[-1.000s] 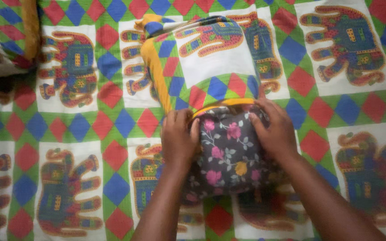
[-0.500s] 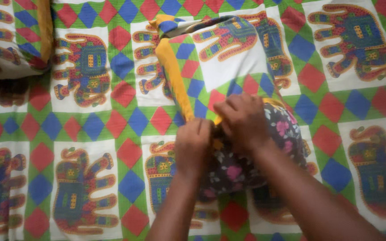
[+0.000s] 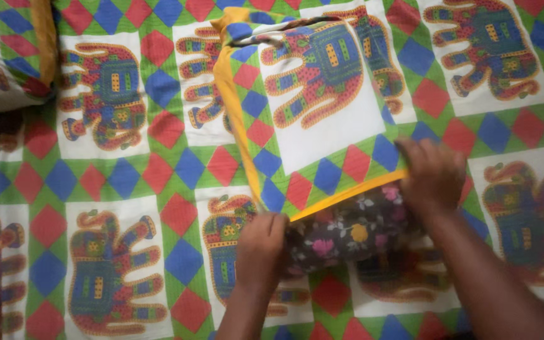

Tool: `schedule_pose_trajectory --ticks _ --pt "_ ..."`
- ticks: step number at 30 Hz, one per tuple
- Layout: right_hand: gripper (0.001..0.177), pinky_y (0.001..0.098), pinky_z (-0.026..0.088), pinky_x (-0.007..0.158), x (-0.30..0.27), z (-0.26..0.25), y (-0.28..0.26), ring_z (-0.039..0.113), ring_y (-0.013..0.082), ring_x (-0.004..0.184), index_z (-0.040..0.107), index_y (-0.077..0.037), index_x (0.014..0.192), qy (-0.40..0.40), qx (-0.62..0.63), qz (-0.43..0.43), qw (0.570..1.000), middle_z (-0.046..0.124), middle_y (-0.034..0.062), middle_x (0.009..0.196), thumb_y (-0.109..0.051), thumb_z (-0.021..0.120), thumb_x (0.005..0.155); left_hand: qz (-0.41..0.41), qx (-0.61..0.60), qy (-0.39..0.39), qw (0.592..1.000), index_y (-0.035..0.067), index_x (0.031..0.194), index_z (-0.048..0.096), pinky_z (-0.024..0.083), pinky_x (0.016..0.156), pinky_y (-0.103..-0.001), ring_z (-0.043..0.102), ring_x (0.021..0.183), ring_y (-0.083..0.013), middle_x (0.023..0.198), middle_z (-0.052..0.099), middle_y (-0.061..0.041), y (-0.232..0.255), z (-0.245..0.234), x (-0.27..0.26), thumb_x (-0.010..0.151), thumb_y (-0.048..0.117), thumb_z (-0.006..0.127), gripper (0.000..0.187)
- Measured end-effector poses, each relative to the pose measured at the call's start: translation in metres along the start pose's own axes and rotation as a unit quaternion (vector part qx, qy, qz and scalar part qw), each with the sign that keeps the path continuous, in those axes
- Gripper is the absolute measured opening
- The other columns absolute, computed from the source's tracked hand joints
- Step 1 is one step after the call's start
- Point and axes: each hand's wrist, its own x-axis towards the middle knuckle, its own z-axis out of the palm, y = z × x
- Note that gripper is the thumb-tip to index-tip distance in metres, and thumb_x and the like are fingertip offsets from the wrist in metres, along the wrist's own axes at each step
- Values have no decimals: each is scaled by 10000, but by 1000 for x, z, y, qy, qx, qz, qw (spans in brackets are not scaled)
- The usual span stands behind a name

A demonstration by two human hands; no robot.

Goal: The person puts a pillow inside a pillowcase by hand and smooths the fabric.

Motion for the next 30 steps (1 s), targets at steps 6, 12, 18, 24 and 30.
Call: schedule_pose_trajectory --ticks 6,12,18,24,30 --pt "207 458 462 815 -34 -21 -29 613 311 866 671 -127 1126 -32 155 95 983 606 82 926 -129 722 926 -80 3 12 997 67 1001 606 481 741 -491 610 892 -365 959 593 -148 -4 15 -2 848 99 683 173" --pt "258 472 474 902 -79 -55 -106 641 328 994 671 -98 1055 -61 246 -70 965 669 113 1043 -155 733 811 -115 14 85 990 4 1230 542 491 885 -518 587 1073 -439 1220 570 -259 -3 26 5 862 145 684 420" --pt "595 511 360 1072 -84 -48 -160 506 362 1298 564 -22 1366 -121 240 -114 956 528 168 1401 -220 700 821 -227 -19 -19 973 54 1391 514 516 812 -518 637 981 -426 1104 637 -230 -26 37 12 880 219 676 561" --pt "597 550 229 1175 -65 -21 -186 447 375 1384 562 31 1364 -126 154 -138 970 520 207 1434 -315 601 879 -150 59 6 987 75 971 618 528 676 -484 658 777 -350 865 642 -136 -43 42 13 952 191 625 118" --pt "370 588 257 1216 -25 11 -189 523 317 1358 702 -149 1210 -363 57 -57 928 652 126 1314 -377 523 981 -12 94 63 994 105 799 551 465 594 -463 588 659 -310 742 551 -96 -29 24 8 929 187 659 188"
